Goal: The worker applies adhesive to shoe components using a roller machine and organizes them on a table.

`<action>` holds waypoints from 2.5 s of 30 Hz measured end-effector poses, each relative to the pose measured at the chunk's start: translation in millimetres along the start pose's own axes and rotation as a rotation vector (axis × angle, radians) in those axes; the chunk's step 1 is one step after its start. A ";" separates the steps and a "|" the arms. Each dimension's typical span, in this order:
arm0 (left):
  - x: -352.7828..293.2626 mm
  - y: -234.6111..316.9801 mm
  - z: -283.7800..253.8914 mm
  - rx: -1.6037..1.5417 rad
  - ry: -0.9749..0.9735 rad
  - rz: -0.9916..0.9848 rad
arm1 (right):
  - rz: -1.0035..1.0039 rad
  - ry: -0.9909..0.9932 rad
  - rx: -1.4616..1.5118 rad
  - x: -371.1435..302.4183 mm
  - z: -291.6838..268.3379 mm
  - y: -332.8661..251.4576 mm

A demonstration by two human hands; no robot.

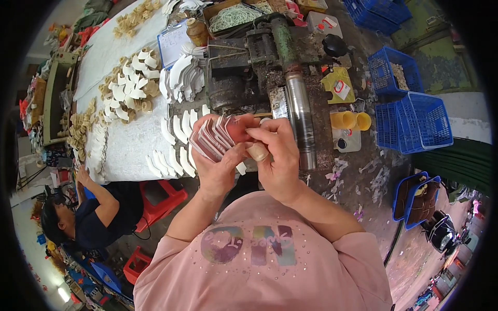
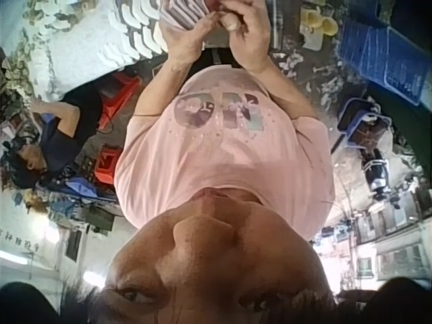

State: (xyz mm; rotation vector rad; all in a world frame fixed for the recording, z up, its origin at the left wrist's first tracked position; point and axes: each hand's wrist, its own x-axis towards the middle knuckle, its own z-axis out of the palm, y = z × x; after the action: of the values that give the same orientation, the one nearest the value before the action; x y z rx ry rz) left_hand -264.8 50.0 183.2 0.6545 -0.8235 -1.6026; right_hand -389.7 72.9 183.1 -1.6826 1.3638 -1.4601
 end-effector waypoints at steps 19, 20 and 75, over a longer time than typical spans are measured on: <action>0.1 -16.8 25.6 0.152 -0.026 0.123 | -0.116 0.019 -0.198 1.3 -27.3 4.8; -0.9 -16.1 26.0 0.149 -0.003 0.076 | -0.022 0.011 -0.113 0.0 -28.7 5.4; 26.2 107.3 -228.2 1.915 -0.101 -0.270 | 0.375 0.085 -0.089 38.1 -71.4 32.4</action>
State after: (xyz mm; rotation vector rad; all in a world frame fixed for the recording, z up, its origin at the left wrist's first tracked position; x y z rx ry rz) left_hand -26.8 -22.2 133.6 1.9975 -2.3470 -0.5613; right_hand -471.0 42.3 190.5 -1.3338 1.7044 -1.2805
